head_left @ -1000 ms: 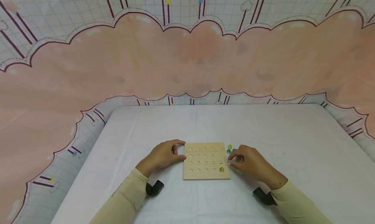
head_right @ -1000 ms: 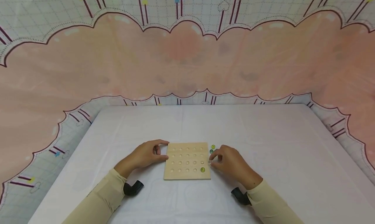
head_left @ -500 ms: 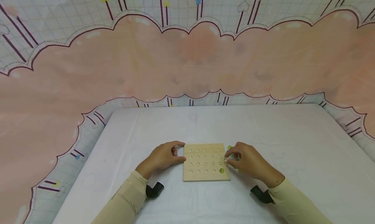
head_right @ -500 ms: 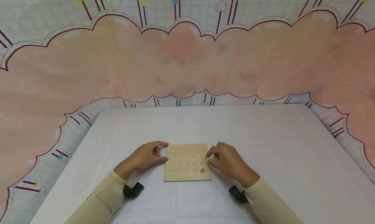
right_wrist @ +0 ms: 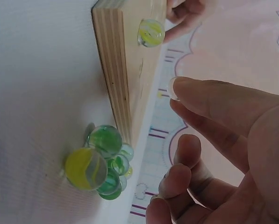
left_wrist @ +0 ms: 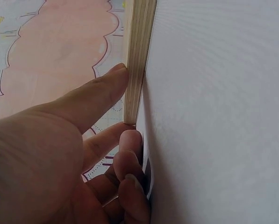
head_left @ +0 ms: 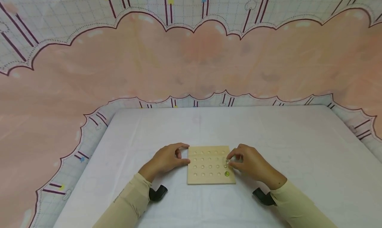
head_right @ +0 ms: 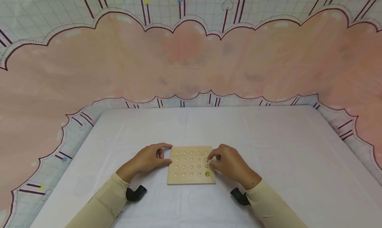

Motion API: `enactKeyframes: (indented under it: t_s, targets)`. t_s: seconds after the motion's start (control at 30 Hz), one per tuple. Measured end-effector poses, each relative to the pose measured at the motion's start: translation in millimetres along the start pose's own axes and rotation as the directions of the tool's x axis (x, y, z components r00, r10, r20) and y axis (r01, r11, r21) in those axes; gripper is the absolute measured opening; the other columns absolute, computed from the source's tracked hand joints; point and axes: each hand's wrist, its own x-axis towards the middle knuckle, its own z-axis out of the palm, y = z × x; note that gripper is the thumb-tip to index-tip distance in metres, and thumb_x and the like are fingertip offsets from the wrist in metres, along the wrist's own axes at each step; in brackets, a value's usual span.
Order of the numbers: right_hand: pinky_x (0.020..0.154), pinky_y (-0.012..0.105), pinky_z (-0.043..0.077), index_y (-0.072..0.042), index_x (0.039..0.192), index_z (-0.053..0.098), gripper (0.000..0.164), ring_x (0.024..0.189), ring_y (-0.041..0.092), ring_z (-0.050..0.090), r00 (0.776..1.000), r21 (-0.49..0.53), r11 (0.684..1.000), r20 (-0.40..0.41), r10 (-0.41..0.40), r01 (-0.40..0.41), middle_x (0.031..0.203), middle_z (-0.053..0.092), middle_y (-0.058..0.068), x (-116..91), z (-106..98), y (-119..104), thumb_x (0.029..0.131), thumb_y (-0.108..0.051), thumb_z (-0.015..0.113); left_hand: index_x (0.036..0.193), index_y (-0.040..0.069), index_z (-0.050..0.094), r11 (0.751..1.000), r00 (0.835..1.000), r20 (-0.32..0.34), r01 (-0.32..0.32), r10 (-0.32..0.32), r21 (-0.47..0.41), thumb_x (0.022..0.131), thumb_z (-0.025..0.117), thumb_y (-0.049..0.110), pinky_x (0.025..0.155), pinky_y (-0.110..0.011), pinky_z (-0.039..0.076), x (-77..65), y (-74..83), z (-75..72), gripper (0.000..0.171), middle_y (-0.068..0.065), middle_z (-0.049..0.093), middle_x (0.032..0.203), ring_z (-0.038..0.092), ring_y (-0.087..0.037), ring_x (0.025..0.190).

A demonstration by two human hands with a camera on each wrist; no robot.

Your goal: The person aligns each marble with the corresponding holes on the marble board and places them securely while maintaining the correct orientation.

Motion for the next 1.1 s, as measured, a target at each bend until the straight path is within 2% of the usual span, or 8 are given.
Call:
enactKeyframes:
  t_s: [1.1]
  targets:
    - [0.064,0.023,0.04,-0.015,0.088,0.078,0.012,0.073,0.011,0.047,0.999,-0.004,1.0,0.053,0.004,-0.004,0.075,0.052,-0.005,1.8,12.8,1.3,0.081,-0.006,0.078,0.133,0.027,0.063,1.0,1.0,0.008,0.003,-0.003,-0.006,0.082,0.083,0.039,0.064,-0.03,0.037,0.5,-0.6,-0.5,0.057,0.006,0.056,0.077,0.048,-0.013,0.067]
